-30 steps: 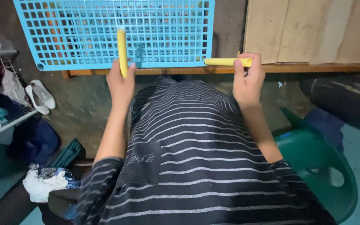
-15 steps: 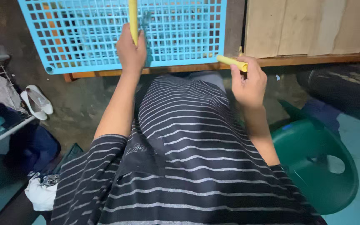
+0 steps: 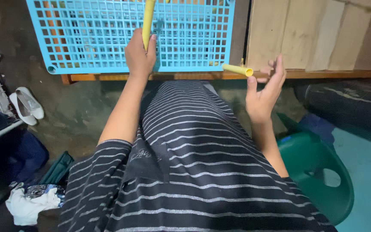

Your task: The person assembles a small plastic stool by inserting yellow plastic rods into a blue grid panel. They repeatedly insert and remove the rods, adjusting the fit and orientation of the components on a wooden platform.

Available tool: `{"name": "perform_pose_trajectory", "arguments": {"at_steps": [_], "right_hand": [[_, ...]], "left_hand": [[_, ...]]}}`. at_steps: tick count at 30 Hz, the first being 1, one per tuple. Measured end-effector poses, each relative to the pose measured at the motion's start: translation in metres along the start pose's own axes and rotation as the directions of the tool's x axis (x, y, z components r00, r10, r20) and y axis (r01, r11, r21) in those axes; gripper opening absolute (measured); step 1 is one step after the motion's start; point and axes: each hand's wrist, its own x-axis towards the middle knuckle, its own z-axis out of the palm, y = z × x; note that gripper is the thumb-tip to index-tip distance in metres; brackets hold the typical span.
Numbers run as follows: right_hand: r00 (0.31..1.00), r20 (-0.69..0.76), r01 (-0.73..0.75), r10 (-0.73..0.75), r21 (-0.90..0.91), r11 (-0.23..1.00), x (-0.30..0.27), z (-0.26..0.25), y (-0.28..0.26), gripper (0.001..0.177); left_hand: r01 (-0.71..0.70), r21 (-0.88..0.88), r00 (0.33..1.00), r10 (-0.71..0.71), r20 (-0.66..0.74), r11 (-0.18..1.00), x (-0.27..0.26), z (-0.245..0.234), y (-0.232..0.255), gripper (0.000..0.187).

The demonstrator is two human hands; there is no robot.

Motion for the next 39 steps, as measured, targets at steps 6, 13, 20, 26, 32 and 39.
{"name": "perform_pose_trajectory", "arguments": {"at_steps": [6, 13, 20, 26, 32, 39], "right_hand": [[0.959, 0.283, 0.022, -0.021, 0.000, 1.000, -0.020, -0.013, -0.045, 0.039], [0.869, 0.418, -0.396, 0.264, 0.269, 0.878, -0.026, 0.007, -0.070, 0.051], [0.968, -0.034, -0.226, 0.248, 0.307, 0.924, -0.063, -0.026, -0.042, 0.042], [0.991, -0.011, -0.132, 0.135, -0.286, 0.949, -0.072, -0.028, -0.030, 0.038], [0.983, -0.060, -0.181, 0.173, -0.173, 0.968, -0.079, -0.029, -0.025, 0.030], [0.967, -0.035, -0.256, 0.253, -0.124, 0.959, -0.067, -0.032, -0.030, 0.034]], "left_hand": [[0.173, -0.529, 0.909, 0.072, 0.412, 0.831, -0.030, 0.008, 0.078, 0.040], [-0.017, -0.681, 0.681, 0.507, 0.528, 0.732, -0.054, 0.017, 0.178, 0.057], [-0.341, -0.448, 0.689, 0.544, 0.478, 0.826, -0.032, 0.061, 0.152, 0.084], [-0.449, -0.271, 0.612, 0.514, 0.601, 0.852, -0.037, 0.122, 0.129, 0.029], [-0.467, -0.222, 0.633, 0.499, 0.591, 0.856, -0.043, 0.131, 0.122, 0.026], [-0.478, -0.186, 0.615, 0.479, 0.626, 0.858, -0.042, 0.131, 0.120, 0.027]]}}
